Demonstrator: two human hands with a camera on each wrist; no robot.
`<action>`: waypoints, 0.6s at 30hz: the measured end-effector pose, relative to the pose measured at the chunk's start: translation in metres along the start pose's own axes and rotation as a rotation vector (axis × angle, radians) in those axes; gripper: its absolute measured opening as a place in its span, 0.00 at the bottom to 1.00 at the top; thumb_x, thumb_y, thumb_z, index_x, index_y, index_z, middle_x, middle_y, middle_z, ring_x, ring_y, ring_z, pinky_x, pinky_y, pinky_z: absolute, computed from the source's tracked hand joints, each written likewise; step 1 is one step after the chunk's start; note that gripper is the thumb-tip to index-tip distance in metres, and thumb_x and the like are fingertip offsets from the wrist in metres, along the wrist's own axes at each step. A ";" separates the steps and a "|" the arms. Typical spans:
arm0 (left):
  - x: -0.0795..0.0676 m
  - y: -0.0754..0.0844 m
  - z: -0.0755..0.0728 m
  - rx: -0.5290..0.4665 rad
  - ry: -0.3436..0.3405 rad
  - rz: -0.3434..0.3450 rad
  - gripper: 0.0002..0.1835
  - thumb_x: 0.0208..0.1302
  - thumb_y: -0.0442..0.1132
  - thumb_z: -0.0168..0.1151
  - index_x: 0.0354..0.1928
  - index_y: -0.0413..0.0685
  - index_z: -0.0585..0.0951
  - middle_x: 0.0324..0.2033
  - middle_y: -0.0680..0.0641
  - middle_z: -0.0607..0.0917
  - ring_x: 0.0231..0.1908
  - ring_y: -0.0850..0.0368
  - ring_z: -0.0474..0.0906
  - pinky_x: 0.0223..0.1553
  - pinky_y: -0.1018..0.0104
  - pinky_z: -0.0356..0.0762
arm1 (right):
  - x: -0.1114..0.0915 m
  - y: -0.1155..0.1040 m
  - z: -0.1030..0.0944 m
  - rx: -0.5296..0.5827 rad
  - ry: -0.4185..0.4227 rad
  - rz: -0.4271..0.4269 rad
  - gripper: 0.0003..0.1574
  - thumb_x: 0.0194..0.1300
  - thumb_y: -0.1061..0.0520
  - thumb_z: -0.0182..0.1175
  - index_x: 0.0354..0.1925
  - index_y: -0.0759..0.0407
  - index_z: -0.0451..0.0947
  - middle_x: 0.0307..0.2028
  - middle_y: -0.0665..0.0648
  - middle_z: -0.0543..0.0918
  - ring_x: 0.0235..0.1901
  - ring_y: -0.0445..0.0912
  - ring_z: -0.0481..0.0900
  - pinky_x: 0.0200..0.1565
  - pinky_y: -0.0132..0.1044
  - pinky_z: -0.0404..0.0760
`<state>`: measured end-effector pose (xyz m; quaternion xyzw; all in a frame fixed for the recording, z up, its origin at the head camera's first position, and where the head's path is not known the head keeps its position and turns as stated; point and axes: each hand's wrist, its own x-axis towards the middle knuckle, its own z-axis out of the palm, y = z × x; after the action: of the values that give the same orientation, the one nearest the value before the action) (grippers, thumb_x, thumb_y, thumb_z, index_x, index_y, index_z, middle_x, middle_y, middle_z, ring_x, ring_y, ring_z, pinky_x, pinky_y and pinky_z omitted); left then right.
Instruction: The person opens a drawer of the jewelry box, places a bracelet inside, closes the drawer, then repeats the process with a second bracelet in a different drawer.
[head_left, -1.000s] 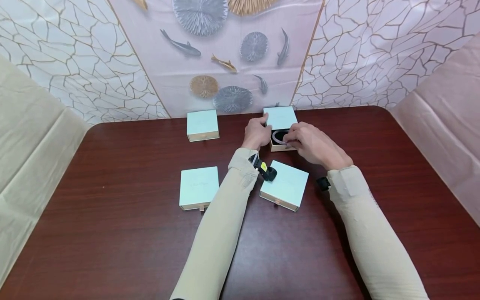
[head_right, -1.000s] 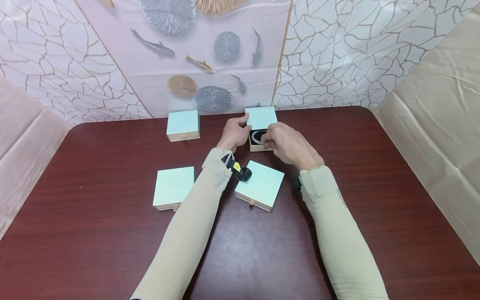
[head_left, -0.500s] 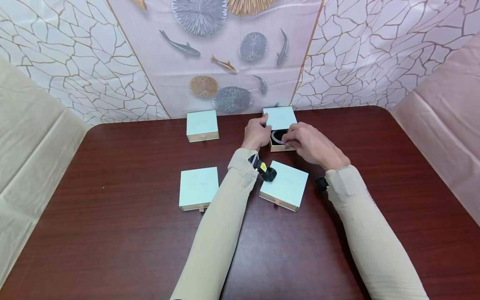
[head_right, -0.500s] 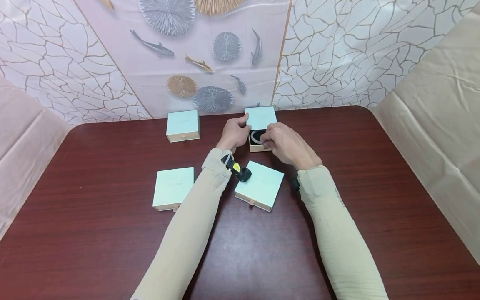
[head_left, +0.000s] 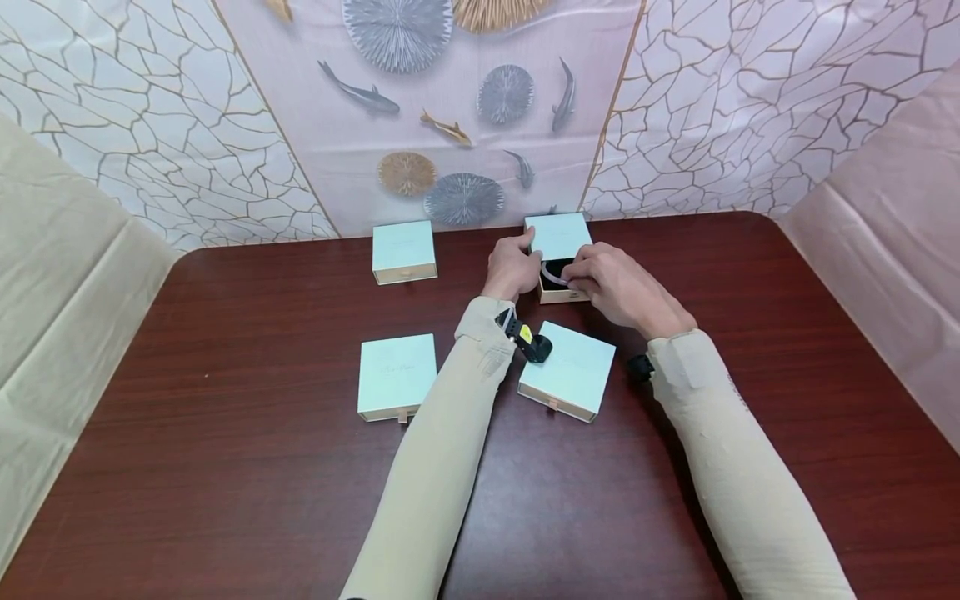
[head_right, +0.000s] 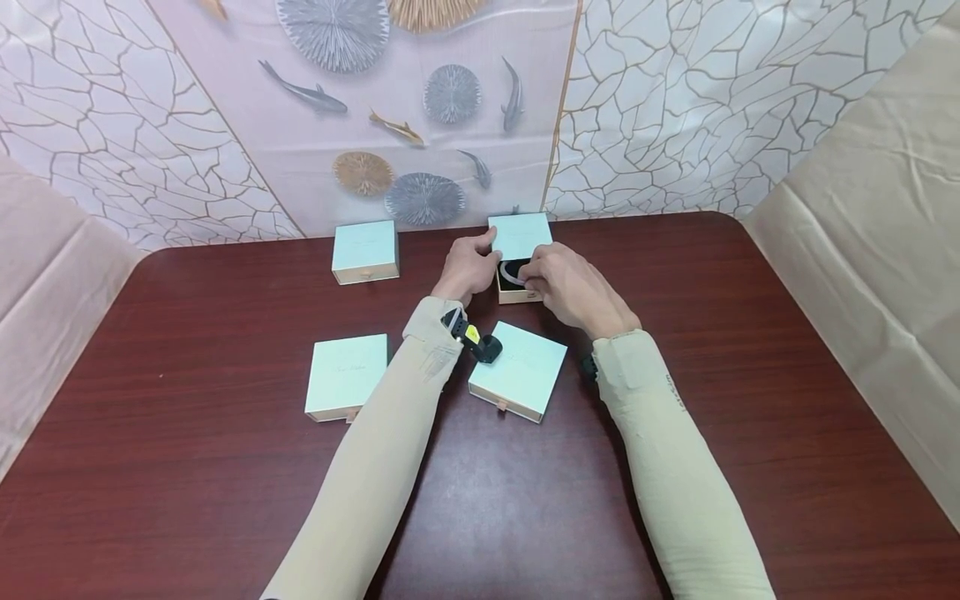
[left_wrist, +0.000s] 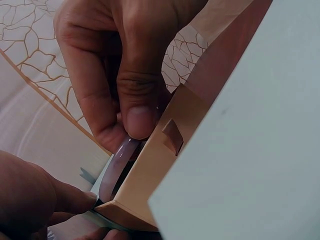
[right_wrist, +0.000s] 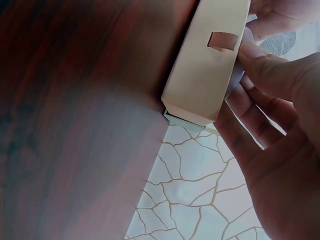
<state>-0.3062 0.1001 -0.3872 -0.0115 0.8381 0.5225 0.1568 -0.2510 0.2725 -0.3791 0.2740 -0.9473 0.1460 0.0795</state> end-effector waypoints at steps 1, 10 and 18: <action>0.000 0.000 0.000 -0.003 0.000 0.002 0.28 0.80 0.44 0.51 0.77 0.71 0.63 0.79 0.52 0.62 0.32 0.53 0.70 0.27 0.66 0.66 | 0.000 0.000 0.000 0.001 0.004 -0.003 0.11 0.67 0.69 0.64 0.46 0.66 0.88 0.39 0.60 0.84 0.43 0.53 0.79 0.47 0.47 0.79; -0.002 0.000 -0.003 -0.006 -0.021 0.014 0.28 0.80 0.43 0.51 0.78 0.70 0.62 0.79 0.51 0.61 0.65 0.45 0.71 0.36 0.66 0.69 | 0.003 0.000 0.005 0.037 0.032 0.002 0.11 0.67 0.69 0.64 0.46 0.67 0.88 0.38 0.60 0.84 0.42 0.53 0.79 0.45 0.46 0.80; -0.001 0.000 -0.003 0.005 -0.028 0.007 0.28 0.80 0.44 0.50 0.78 0.71 0.62 0.79 0.51 0.61 0.66 0.46 0.71 0.39 0.65 0.70 | 0.004 0.000 0.009 0.052 0.039 0.034 0.11 0.67 0.68 0.64 0.46 0.65 0.89 0.37 0.59 0.84 0.40 0.51 0.80 0.42 0.44 0.80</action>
<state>-0.3061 0.0970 -0.3858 -0.0010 0.8371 0.5210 0.1667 -0.2548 0.2675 -0.3864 0.2568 -0.9459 0.1773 0.0884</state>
